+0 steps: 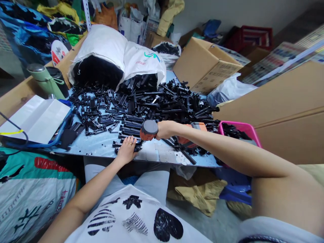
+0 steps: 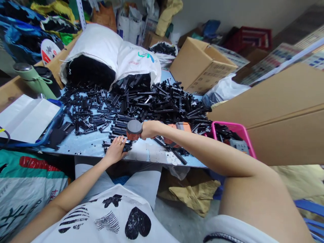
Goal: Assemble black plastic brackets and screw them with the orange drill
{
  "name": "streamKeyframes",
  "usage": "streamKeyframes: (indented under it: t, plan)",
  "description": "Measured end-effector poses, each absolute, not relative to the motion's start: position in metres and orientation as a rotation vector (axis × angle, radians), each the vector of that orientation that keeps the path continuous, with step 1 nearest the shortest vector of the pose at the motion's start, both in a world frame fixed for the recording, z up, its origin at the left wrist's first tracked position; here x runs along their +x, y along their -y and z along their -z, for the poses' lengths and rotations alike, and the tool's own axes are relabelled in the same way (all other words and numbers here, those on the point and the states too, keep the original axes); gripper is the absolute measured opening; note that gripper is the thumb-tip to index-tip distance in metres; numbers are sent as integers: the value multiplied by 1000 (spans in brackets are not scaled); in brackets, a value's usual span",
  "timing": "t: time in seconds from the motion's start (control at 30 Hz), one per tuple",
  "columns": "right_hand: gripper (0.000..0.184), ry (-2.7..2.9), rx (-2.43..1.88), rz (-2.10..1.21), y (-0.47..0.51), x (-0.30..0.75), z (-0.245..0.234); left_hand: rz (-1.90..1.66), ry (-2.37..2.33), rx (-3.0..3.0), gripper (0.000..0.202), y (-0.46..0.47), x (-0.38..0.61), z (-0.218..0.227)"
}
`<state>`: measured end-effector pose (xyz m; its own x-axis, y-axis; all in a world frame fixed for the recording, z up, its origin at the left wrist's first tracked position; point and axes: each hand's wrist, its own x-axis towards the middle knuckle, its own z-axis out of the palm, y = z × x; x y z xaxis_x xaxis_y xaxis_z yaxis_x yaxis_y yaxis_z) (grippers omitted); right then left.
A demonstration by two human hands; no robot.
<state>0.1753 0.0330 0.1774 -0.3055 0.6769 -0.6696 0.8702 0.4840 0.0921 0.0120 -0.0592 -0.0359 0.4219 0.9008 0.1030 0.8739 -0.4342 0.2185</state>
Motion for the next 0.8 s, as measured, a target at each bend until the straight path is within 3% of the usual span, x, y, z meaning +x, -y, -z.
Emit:
streamKeyframes:
  t: [0.33, 0.63, 0.8]
  plan:
    - [39, -2067, 1374, 243, -2, 169, -192, -362, -1610, 2559, 71, 60, 13, 39]
    - [27, -2095, 1230, 382, 3, 156, -175, -459, -1578, 2557, 63, 61, 14, 38]
    - [28, -2178, 1411, 529, 21, 192, -168, -434, -1599, 2627, 66, 60, 14, 42]
